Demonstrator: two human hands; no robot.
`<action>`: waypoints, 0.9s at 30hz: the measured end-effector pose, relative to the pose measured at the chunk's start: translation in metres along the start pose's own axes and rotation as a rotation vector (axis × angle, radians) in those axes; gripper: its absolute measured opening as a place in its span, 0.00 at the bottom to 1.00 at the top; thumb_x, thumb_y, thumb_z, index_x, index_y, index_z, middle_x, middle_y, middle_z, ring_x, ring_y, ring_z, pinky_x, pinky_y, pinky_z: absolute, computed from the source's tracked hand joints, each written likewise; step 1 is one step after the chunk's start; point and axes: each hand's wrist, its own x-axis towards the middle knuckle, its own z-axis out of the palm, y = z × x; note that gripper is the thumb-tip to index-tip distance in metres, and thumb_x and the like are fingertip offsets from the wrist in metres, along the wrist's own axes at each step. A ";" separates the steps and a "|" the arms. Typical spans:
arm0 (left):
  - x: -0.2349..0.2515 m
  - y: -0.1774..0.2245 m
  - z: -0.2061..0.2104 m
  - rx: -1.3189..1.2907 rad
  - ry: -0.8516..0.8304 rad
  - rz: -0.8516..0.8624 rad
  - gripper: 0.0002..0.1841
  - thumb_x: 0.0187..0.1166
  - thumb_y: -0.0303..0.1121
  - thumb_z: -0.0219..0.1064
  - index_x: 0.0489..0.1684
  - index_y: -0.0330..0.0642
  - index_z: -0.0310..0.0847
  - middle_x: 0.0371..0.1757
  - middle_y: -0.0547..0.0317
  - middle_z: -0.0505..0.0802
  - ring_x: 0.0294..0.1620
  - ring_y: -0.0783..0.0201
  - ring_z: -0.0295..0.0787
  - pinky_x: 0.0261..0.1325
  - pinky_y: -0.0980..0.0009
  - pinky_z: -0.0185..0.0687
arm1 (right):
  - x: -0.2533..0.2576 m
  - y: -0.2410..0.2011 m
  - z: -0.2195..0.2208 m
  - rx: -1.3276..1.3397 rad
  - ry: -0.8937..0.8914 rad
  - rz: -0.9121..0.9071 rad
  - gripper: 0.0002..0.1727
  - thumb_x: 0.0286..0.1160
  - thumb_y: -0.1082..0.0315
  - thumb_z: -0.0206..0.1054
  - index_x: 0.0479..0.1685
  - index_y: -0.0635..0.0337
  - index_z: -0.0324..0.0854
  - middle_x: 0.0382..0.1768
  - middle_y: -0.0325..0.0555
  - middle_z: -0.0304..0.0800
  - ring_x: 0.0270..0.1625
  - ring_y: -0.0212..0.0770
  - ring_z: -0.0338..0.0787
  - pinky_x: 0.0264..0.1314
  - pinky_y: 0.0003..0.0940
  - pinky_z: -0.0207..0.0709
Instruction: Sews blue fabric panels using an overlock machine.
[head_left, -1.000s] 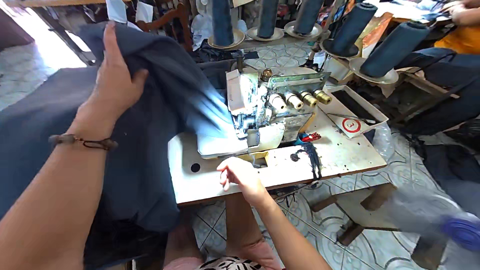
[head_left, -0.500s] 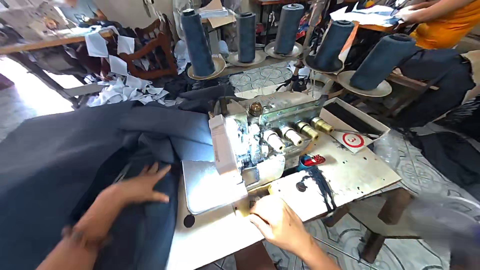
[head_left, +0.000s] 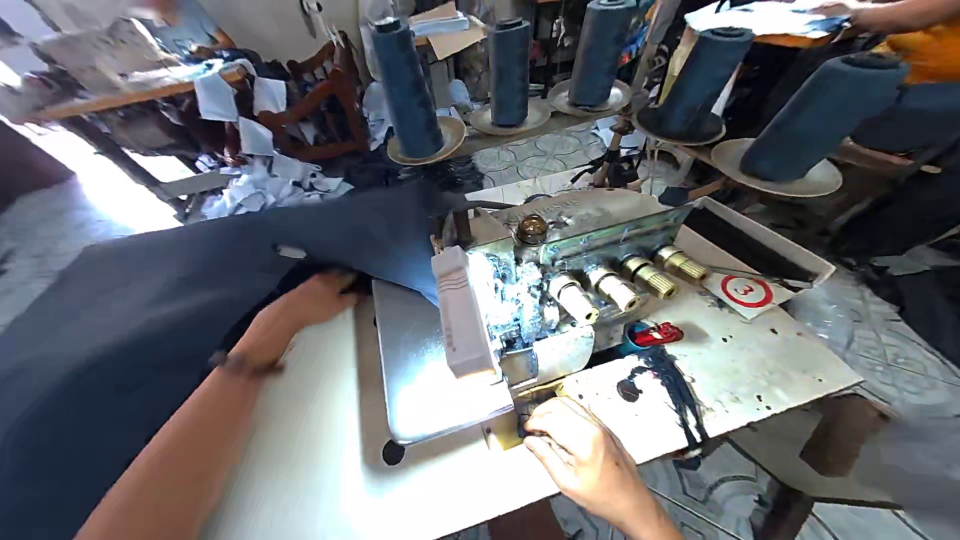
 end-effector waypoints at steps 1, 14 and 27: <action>-0.026 -0.024 0.004 -0.057 -0.015 0.078 0.19 0.88 0.36 0.64 0.63 0.26 0.83 0.61 0.25 0.88 0.65 0.29 0.84 0.68 0.31 0.72 | 0.000 0.000 0.001 0.001 0.006 -0.003 0.13 0.77 0.55 0.65 0.37 0.50 0.93 0.43 0.36 0.94 0.53 0.33 0.90 0.60 0.27 0.83; -0.231 -0.196 0.081 0.027 0.668 -0.102 0.13 0.82 0.31 0.70 0.46 0.25 0.87 0.45 0.26 0.91 0.51 0.26 0.89 0.55 0.27 0.79 | 0.000 -0.003 0.004 -0.088 -0.021 -0.045 0.16 0.76 0.57 0.63 0.37 0.57 0.94 0.42 0.45 0.96 0.51 0.46 0.93 0.57 0.44 0.85; -0.237 -0.181 0.079 0.009 0.591 -0.152 0.13 0.82 0.34 0.70 0.49 0.30 0.89 0.52 0.33 0.92 0.59 0.33 0.88 0.63 0.36 0.80 | -0.003 -0.006 0.001 -0.095 -0.044 -0.073 0.21 0.79 0.58 0.59 0.38 0.66 0.92 0.42 0.59 0.94 0.50 0.58 0.93 0.55 0.57 0.82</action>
